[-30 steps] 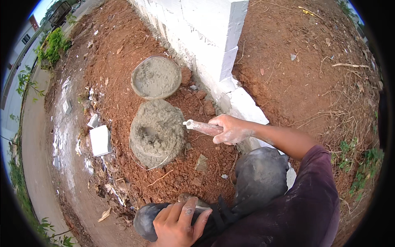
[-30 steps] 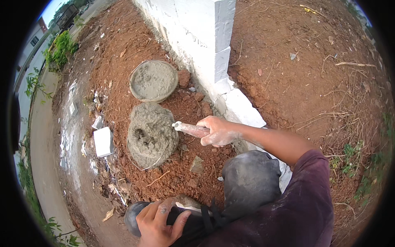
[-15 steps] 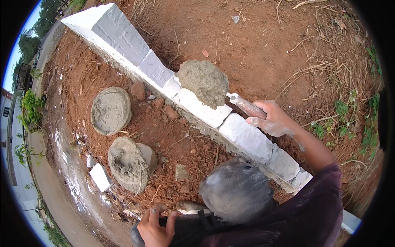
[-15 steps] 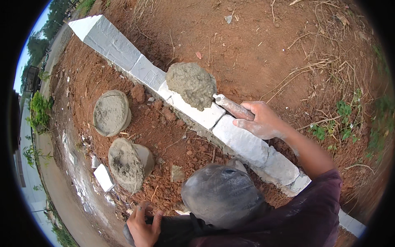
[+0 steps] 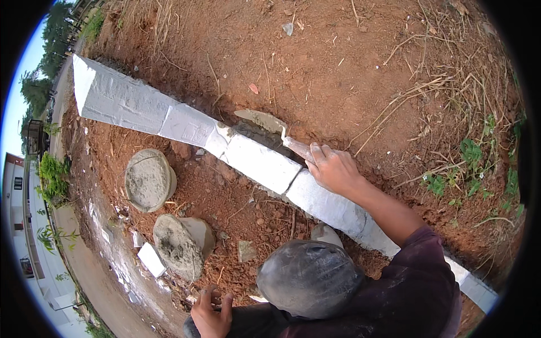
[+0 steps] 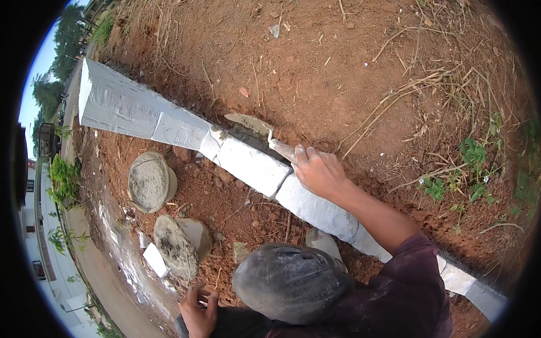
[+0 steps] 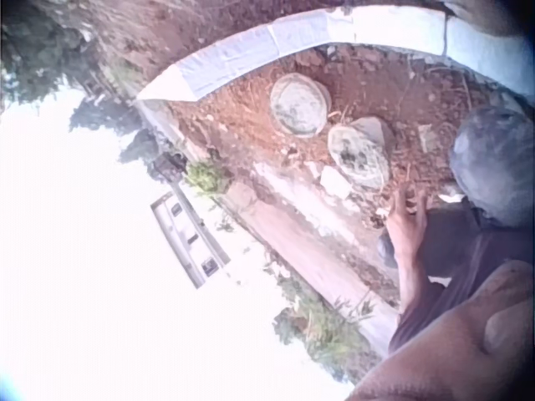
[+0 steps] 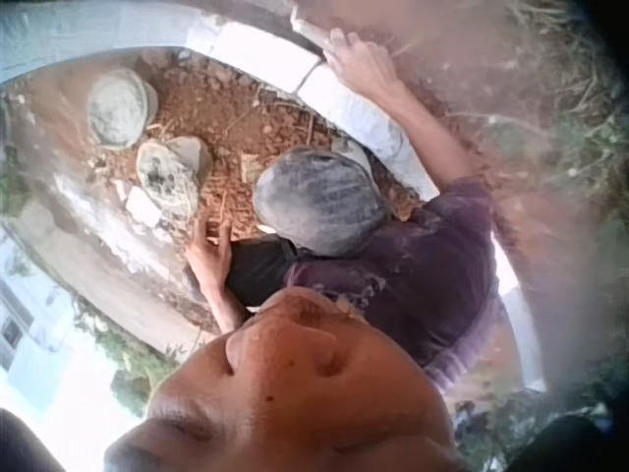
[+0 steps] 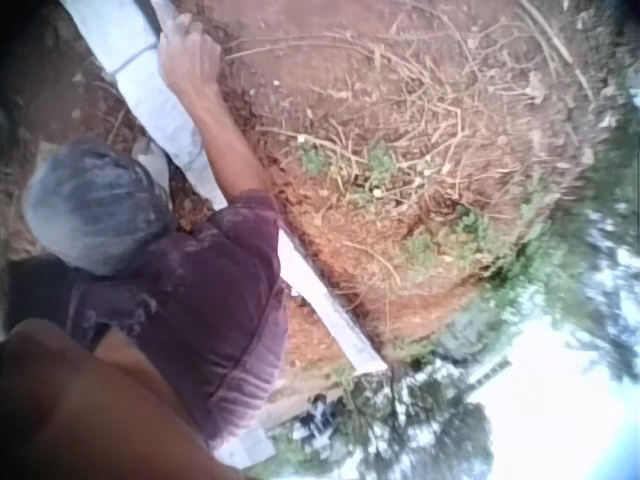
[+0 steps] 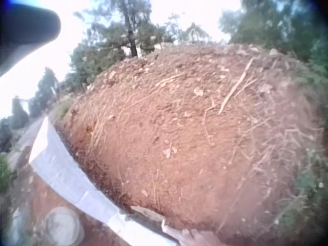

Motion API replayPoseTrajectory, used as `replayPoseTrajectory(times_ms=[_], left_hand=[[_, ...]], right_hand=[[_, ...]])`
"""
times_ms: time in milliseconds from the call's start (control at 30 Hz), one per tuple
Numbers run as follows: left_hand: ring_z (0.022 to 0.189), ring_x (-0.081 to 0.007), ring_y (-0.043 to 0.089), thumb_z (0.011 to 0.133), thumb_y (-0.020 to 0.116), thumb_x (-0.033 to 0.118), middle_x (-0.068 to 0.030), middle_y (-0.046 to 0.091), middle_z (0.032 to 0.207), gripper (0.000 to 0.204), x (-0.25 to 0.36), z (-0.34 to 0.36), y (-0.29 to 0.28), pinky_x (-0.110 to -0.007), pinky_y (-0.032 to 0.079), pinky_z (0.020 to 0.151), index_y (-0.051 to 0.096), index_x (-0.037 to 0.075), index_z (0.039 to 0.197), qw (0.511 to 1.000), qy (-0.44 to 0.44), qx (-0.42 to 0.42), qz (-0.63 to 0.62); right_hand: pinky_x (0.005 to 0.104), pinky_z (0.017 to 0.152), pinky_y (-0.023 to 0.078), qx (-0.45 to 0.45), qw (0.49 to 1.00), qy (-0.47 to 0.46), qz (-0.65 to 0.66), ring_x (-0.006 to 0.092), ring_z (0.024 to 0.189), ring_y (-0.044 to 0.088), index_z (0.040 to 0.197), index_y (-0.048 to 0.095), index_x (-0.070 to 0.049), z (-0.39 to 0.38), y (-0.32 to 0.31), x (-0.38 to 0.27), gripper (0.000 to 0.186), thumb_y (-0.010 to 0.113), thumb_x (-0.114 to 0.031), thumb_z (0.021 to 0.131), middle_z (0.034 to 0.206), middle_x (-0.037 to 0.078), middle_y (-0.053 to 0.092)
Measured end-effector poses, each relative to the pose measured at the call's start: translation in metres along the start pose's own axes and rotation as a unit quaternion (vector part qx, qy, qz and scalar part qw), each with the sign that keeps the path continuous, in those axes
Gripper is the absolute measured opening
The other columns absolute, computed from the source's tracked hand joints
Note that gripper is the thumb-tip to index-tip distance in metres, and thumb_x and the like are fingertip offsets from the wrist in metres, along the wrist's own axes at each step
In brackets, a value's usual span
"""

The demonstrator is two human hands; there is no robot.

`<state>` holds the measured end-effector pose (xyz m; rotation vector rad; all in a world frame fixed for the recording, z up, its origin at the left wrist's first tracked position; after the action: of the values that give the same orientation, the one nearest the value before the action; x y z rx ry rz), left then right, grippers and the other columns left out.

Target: The person places white concrete blocks along a trench and uses a trowel to apply mortar between them. The person scoops mortar from a bucket and spreads it along the joints of the blocks, then smooths the surface.

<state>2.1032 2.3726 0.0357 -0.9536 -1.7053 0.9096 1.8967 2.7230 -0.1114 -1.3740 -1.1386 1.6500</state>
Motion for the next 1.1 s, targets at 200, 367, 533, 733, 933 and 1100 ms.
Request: replayPoseTrajectory(times_ms=[200,367,533,733,933,1100], left_hand=[[0.069,-0.0262,0.070,0.090,0.076,0.022,-0.0125,0.072,0.082,0.034,0.008,0.002,-0.009,-0.039,0.054,0.061,0.066,0.004,0.117,0.997,-0.065,-0.026,0.033],[0.068,-0.0281,0.069,0.090,0.077,0.023,-0.0132,0.071,0.082,0.038,0.007,0.003,-0.009,-0.040,0.054,0.061,0.066,0.005,0.121,0.998,-0.047,-0.021,0.035],[0.069,-0.0296,0.070,0.090,0.077,0.023,-0.0138,0.071,0.082,0.039,0.006,0.004,-0.004,-0.041,0.054,0.061,0.065,0.004,0.122,0.995,-0.060,-0.044,0.064],[0.067,-0.0301,0.068,0.089,0.077,0.019,-0.0128,0.069,0.079,0.035,-0.002,-0.006,-0.011,-0.040,0.053,0.060,0.066,0.003,0.118,0.996,-0.064,-0.036,0.044],[0.066,-0.0278,0.068,0.089,0.076,0.018,-0.0118,0.069,0.078,0.024,0.007,0.000,-0.013,-0.038,0.055,0.058,0.067,0.004,0.106,0.999,-0.028,-0.028,0.035],[0.065,-0.0295,0.066,0.089,0.077,0.019,-0.0119,0.069,0.077,0.027,0.003,0.002,-0.014,-0.039,0.054,0.058,0.066,0.002,0.108,0.999,-0.028,-0.032,0.013]], right_hand=[[0.0464,0.062,0.057,0.003,1.000,-0.021,-0.006,0.0370,0.074,0.071,0.125,0.057,0.003,-0.004,-0.028,-0.003,0.044,0.063,-0.026,0.093,0.092,0.022,0.068],[0.0465,0.063,0.057,-0.114,0.992,-0.037,-0.026,0.0364,0.077,0.072,0.125,0.060,0.001,-0.005,-0.006,-0.011,0.038,0.059,-0.016,0.091,0.089,0.022,0.069],[0.0456,0.069,0.058,-0.175,0.982,-0.060,-0.039,0.0350,0.081,0.073,0.090,0.073,-0.002,0.037,0.019,-0.012,0.016,0.061,-0.005,0.081,0.083,0.020,0.072],[0.0446,0.069,0.058,-0.154,0.985,-0.056,-0.048,0.0339,0.082,0.074,0.084,0.074,-0.002,0.039,-0.006,-0.030,0.013,0.062,-0.004,0.079,0.084,0.019,0.073],[0.0475,0.067,0.057,-0.174,0.983,-0.040,-0.048,0.0361,0.079,0.072,0.108,0.071,-0.004,0.036,-0.014,-0.034,0.027,0.057,-0.005,0.085,0.082,0.020,0.071],[0.0513,0.070,0.054,-0.151,0.987,-0.004,-0.048,0.0406,0.077,0.069,0.132,0.064,-0.012,0.031,-0.024,-0.028,0.041,0.055,-0.013,0.092,0.083,0.023,0.069]])
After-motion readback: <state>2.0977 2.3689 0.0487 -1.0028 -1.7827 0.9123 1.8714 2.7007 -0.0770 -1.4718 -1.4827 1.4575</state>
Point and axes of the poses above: each hand's wrist, its own z-axis towards the middle knuckle, its own y-axis out of the palm, x = y × z, the point moved 5 cm from there along z, towards the middle knuckle
